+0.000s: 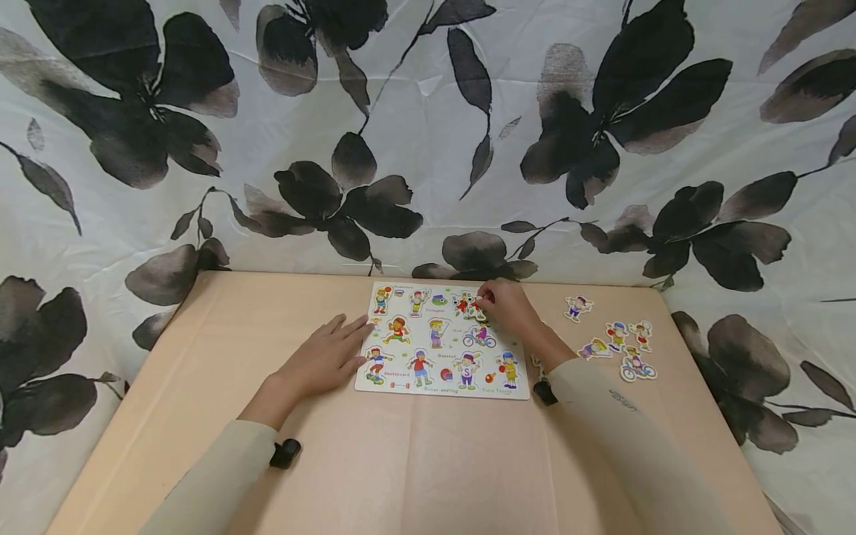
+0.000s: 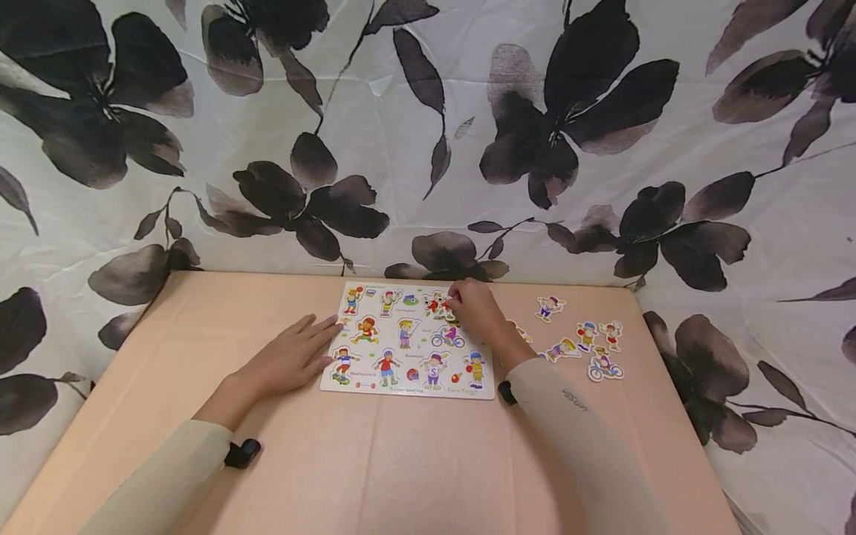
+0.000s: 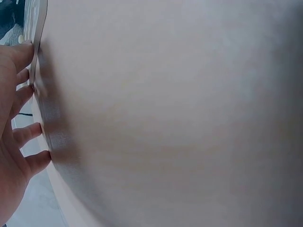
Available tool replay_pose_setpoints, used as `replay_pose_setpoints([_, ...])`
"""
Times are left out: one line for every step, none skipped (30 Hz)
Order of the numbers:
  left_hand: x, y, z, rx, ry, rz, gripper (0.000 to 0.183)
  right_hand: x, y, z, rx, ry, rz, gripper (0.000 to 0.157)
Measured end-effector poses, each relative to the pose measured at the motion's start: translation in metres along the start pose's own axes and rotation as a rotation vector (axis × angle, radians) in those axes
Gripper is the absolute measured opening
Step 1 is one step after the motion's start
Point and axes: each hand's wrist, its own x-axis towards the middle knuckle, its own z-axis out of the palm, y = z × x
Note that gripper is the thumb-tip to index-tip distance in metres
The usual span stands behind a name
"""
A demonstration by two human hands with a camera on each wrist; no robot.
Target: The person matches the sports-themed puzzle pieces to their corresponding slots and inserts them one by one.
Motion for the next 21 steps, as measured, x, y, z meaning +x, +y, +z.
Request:
replay_pose_setpoints([0.000,0.000,0.000,0.001,-0.001,0.000,0.065,0.001,-0.001,0.002,0.002,-0.006,-0.001,0.017])
replay_pose_setpoints([0.000,0.000,0.000,0.003,-0.001,-0.001,0.065,0.003,-0.003,0.004,0.005,-0.012,-0.001,0.017])
replay_pose_setpoints([0.000,0.000,0.000,0.005,0.001,-0.001,0.065,0.004,-0.005,0.006,0.001,-0.020,0.000,0.016])
replay_pose_setpoints([0.000,-0.001,0.000,0.007,0.001,-0.001,0.065,0.006,-0.006,0.007,-0.003,-0.027,0.004,0.016])
replay_pose_setpoints([0.000,-0.001,0.000,0.007,0.001,0.000,0.065,0.008,-0.008,0.009,-0.006,-0.033,0.007,0.015])
replay_pose_setpoints([0.000,0.000,-0.001,0.004,0.000,0.000,0.065,0.010,-0.009,0.010,-0.010,-0.039,0.013,0.015])
replay_pose_setpoints([0.000,0.000,-0.001,0.003,0.001,0.001,0.065,0.011,-0.011,0.011,-0.017,-0.044,0.017,0.015])
replay_pose_setpoints([0.000,0.000,-0.001,0.003,0.001,0.002,0.065,0.013,-0.012,0.012,-0.027,-0.050,0.019,0.015])
replay_pose_setpoints([0.000,0.000,-0.002,0.003,0.003,0.003,0.065,0.014,-0.013,0.014,-0.039,-0.055,0.019,0.016])
replay_pose_setpoints([0.000,0.000,-0.002,0.003,0.003,0.002,0.065,0.015,-0.014,0.015,-0.044,-0.062,0.021,0.016])
replay_pose_setpoints([0.000,0.000,-0.002,0.003,0.005,0.002,0.065,0.016,-0.016,0.015,-0.049,-0.069,0.024,0.017])
replay_pose_setpoints([0.000,0.000,-0.003,0.004,0.007,0.003,0.065,0.017,-0.017,0.016,-0.055,-0.075,0.026,0.017])
replay_pose_setpoints([0.000,0.000,-0.003,0.005,0.008,0.003,0.065,0.017,-0.017,0.017,-0.059,-0.080,0.028,0.018])
replay_pose_setpoints([0.000,0.000,-0.003,0.004,0.008,0.004,0.065,0.018,-0.018,0.017,-0.062,-0.084,0.030,0.018])
replay_pose_setpoints([0.000,0.000,-0.003,0.002,0.007,0.004,0.065,0.018,-0.019,0.017,-0.065,-0.087,0.030,0.018])
replay_pose_setpoints([0.000,0.000,-0.003,0.001,0.006,0.005,0.065,0.018,-0.019,0.018,-0.069,-0.089,0.026,0.018])
replay_pose_setpoints([0.000,0.000,-0.002,0.001,0.005,0.005,0.065,0.018,-0.020,0.018,-0.074,-0.090,0.022,0.017])
replay_pose_setpoints([0.000,0.000,-0.002,0.001,0.004,0.005,0.065,0.019,-0.020,0.018,-0.080,-0.091,0.018,0.017])
replay_pose_setpoints([0.000,0.000,-0.002,0.001,0.004,0.005,0.065,0.019,-0.020,0.018,-0.084,-0.094,0.015,0.017])
replay_pose_setpoints([0.000,0.000,-0.001,0.003,0.004,0.004,0.065,0.019,-0.021,0.018,-0.088,-0.097,0.010,0.017])
replay_pose_setpoints([0.000,0.000,-0.001,0.004,0.004,0.004,0.066,0.019,-0.021,0.018,-0.088,-0.100,0.007,0.016])
